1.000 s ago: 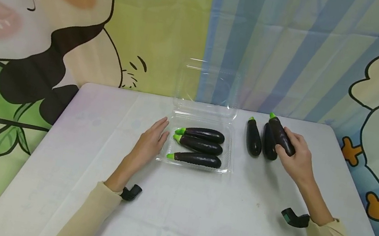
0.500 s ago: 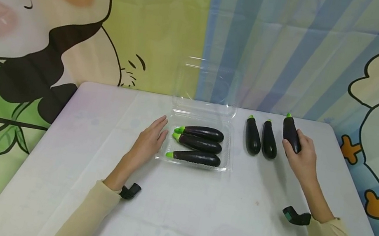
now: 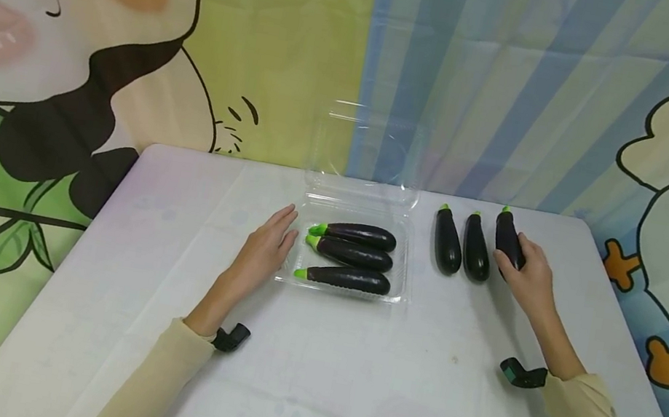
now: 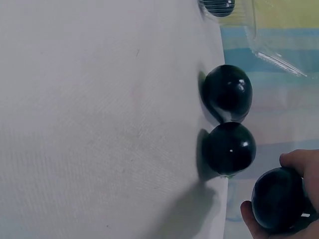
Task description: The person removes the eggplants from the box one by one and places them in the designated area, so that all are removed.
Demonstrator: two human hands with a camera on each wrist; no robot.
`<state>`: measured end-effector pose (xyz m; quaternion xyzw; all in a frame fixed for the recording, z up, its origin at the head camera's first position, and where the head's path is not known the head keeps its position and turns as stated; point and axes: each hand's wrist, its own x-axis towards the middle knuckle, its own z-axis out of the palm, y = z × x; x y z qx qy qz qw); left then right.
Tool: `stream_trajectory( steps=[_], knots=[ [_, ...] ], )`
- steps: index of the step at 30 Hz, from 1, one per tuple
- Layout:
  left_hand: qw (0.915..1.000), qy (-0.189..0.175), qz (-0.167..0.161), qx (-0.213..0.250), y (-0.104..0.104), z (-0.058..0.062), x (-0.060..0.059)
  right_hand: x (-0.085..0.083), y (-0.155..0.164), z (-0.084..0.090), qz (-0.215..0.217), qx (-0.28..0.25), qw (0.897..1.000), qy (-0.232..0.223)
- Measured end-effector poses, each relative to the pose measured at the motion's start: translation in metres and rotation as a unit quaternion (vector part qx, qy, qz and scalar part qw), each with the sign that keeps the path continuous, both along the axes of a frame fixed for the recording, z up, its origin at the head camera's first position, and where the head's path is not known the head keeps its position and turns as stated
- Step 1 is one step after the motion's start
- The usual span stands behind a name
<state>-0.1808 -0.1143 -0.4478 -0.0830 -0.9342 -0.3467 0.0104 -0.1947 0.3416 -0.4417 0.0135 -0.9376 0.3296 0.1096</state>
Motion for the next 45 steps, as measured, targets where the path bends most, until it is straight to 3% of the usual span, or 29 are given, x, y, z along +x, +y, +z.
stream_trajectory(
  steps=[22,33,45],
  knots=[
    [0.9999,-0.005,0.010,-0.004,0.001,0.001,0.001,-0.014,0.009,-0.010,0.027,0.019,0.993,-0.116],
    [0.9999,0.003,0.008,-0.007,0.001,0.000,0.001,-0.019,0.011,-0.011,0.045,0.023,0.992,-0.120],
    [1.0000,0.008,0.004,-0.005,0.001,-0.001,0.001,-0.020,0.017,-0.017,0.049,0.030,0.987,-0.153]
  ],
)
